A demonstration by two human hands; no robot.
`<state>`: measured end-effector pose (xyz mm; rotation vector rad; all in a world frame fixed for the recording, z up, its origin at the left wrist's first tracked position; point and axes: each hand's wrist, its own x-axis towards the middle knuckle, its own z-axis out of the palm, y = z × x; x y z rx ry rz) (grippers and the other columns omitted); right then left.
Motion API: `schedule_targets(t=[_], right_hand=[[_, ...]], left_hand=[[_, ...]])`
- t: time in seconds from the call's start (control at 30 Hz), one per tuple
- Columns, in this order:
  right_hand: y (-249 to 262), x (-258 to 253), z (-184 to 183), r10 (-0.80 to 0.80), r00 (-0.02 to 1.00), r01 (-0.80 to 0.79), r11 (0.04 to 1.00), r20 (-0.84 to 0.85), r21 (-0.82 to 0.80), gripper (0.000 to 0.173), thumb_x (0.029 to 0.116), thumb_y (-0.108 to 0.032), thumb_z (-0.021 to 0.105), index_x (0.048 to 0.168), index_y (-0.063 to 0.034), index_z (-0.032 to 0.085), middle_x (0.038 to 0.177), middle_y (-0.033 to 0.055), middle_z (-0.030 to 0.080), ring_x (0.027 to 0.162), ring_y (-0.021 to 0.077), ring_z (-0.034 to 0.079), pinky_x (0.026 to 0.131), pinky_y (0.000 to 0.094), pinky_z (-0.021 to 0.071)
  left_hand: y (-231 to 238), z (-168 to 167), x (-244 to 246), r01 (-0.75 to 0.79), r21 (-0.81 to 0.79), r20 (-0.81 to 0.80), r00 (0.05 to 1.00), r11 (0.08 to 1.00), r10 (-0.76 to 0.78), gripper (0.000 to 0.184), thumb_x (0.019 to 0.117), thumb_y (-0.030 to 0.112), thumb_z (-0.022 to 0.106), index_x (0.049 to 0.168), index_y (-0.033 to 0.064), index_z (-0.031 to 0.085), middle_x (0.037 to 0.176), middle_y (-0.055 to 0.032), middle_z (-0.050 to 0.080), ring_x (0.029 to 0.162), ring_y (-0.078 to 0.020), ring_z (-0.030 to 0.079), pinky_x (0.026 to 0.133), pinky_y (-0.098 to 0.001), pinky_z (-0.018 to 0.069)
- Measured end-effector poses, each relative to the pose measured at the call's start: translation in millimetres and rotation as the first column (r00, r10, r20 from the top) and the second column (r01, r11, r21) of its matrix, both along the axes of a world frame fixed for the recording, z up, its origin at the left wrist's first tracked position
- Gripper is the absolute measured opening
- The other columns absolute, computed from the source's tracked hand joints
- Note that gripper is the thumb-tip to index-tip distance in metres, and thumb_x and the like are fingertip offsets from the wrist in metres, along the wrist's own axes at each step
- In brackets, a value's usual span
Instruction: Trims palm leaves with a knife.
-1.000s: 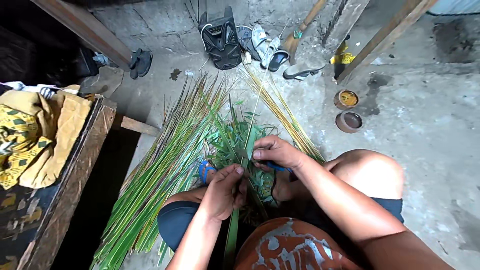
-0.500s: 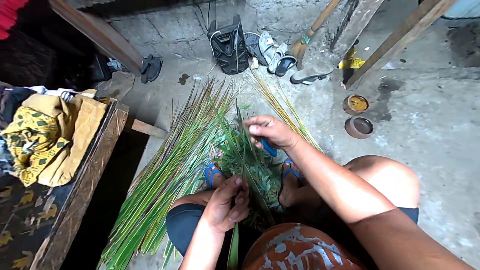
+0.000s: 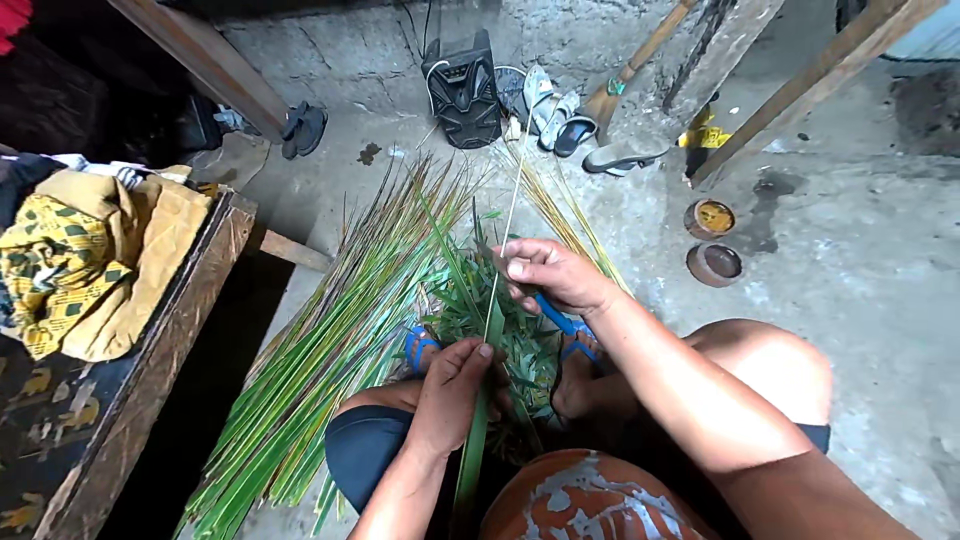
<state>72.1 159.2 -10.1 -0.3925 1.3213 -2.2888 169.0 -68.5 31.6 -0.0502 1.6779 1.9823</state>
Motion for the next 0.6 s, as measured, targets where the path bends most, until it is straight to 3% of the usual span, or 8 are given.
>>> schedule_targets(t=[0.1, 0.2, 0.6], right_hand=[[-3, 25, -6, 0.04, 0.999, -0.042, 0.997, 0.025, 0.066, 0.031, 0.0984, -0.023, 0.066, 0.126, -0.0086, 0.068, 0.085, 0.0026, 0.07, 0.062, 0.0083, 0.063, 0.053, 0.0238, 0.0546], [-3, 38, -17, 0.039, 0.999, -0.039, 0.999, 0.011, 0.015, 0.029, 0.1013, -0.021, 0.064, 0.126, -0.007, 0.069, 0.086, 0.0017, 0.071, 0.064, 0.0079, 0.064, 0.055, 0.0234, 0.0553], [-8, 16, -5, 0.055, 0.996, -0.052, 0.998, -0.069, 0.045, 0.03, 0.1017, -0.017, 0.063, 0.129, -0.004, 0.068, 0.09, 0.0037, 0.073, 0.067, 0.0088, 0.067, 0.057, 0.0233, 0.0576]], left_hand=[[-1, 4, -3, 0.01, 0.077, 0.054, 0.998, 0.997, -0.014, 0.03, 0.1106, 0.015, 0.041, 0.101, -0.0023, 0.065, 0.076, -0.0094, 0.068, 0.055, -0.014, 0.065, 0.047, -0.0268, 0.0568], [-2, 4, -4, 0.039, 0.117, 0.096, 0.994, 0.992, -0.05, 0.03, 0.1098, 0.015, 0.042, 0.1, -0.0004, 0.066, 0.076, -0.0072, 0.067, 0.053, -0.011, 0.062, 0.046, -0.0241, 0.0542], [-14, 0, 1, 0.006, 0.303, 0.168, 0.984, 0.953, -0.059, 0.028, 0.1078, 0.021, 0.05, 0.098, 0.0024, 0.069, 0.07, -0.0041, 0.064, 0.049, -0.0073, 0.059, 0.044, -0.0211, 0.0517]])
